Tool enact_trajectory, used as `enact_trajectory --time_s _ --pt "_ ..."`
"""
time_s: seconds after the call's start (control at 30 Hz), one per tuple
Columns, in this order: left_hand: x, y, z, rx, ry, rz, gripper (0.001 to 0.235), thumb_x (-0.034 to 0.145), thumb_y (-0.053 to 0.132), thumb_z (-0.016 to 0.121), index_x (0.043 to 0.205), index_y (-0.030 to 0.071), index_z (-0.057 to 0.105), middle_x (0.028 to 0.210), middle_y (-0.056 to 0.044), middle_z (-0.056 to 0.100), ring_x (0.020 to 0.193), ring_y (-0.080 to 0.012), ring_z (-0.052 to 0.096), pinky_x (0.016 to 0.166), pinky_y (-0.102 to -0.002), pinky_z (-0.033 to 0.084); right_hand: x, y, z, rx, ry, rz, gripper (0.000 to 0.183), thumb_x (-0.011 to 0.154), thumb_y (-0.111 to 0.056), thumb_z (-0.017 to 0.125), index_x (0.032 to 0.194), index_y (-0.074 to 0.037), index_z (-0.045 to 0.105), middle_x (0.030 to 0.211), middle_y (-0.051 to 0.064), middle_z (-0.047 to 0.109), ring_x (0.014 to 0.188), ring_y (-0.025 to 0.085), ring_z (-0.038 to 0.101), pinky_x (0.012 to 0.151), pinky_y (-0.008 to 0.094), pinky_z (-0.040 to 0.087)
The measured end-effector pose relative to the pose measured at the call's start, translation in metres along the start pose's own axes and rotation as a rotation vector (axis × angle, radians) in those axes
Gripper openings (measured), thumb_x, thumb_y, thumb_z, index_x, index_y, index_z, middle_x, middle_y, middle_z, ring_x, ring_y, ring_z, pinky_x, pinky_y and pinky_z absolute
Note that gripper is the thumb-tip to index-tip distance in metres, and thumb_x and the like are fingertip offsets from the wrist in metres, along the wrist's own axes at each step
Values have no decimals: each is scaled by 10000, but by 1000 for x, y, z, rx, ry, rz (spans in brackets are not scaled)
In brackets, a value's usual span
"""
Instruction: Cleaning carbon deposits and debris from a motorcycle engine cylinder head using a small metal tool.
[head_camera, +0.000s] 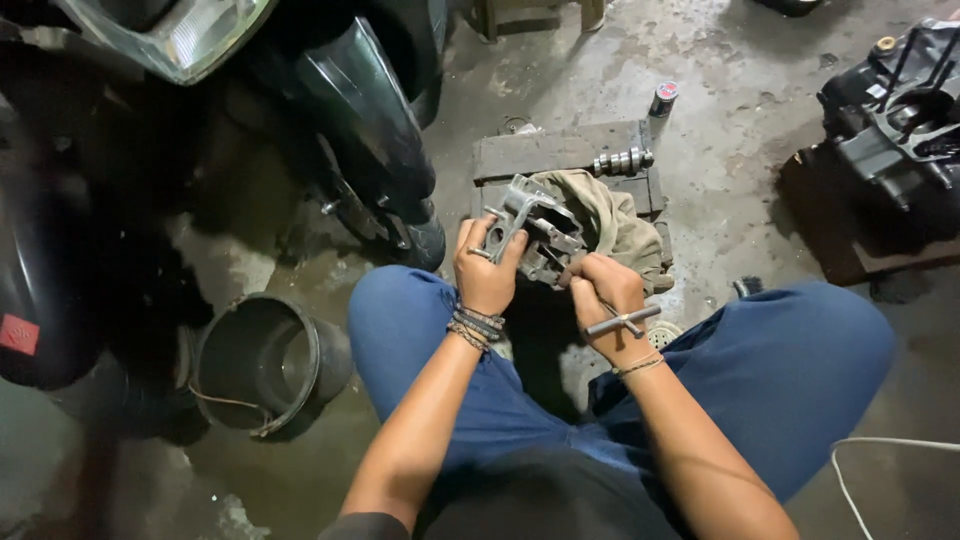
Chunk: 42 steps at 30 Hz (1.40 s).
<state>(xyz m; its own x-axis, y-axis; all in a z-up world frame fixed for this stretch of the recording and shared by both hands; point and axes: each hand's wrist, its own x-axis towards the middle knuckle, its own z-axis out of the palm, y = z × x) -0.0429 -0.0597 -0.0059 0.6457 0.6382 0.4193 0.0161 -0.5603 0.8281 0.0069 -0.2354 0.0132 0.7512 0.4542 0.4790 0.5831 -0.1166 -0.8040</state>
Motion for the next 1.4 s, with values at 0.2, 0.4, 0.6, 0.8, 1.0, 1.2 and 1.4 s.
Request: enact_trajectory --time_s 0.2,0.4,0.6,0.8,1.0,1.2,1.4 --pt "3 -6 0 -39 34 -68 382 896 357 744 1058 19 674 974 -195 633 985 -433 656 881 -477 510 5 -7 15 -210 7 -95 124 855 -94 581 760 -121 656 668 78 582 692 330 661 654 383 551" --pt "2 -1 0 -64 31 -94 368 900 344 741 1050 15 674 971 -198 633 1006 -403 662 894 -459 505 13 -25 2 -111 -24 -5 149 850 -91 545 741 -111 645 636 108 572 701 386 663 635 429 546" --pt "2 -6 3 -5 27 -119 411 883 395 763 1077 39 697 1003 -166 655 1027 -390 664 914 -448 511 6 -31 8 -187 -12 -28 144 813 -113 557 730 -145 670 620 50 569 656 334 648 618 386 538" --pt "10 -24 6 -121 47 -411 463 911 437 728 1127 27 706 1073 -219 709 1137 -418 643 974 -484 483 8 -7 -21 -51 80 148 166 837 -122 567 765 -147 714 682 118 633 768 368 677 742 424 537" --pt "29 -56 7 -216 72 -593 445 898 520 706 1032 102 782 995 -172 761 1065 -309 698 918 -390 514 17 18 -26 80 66 398 226 837 -152 523 762 -87 726 701 165 663 775 313 663 764 416 540" --pt "28 -70 11 -303 53 -687 533 890 547 718 1025 36 781 1031 -204 754 1058 -290 683 934 -408 506 20 28 -10 123 78 542 195 792 -199 577 758 -143 761 648 122 644 682 208 647 595 344 593" --pt "30 -75 17 -369 50 -737 549 883 496 749 1091 -12 765 1109 -208 727 1134 -298 636 1026 -436 466 21 22 -16 98 22 498 227 828 -171 557 791 -97 768 649 166 663 733 308 678 691 443 579"
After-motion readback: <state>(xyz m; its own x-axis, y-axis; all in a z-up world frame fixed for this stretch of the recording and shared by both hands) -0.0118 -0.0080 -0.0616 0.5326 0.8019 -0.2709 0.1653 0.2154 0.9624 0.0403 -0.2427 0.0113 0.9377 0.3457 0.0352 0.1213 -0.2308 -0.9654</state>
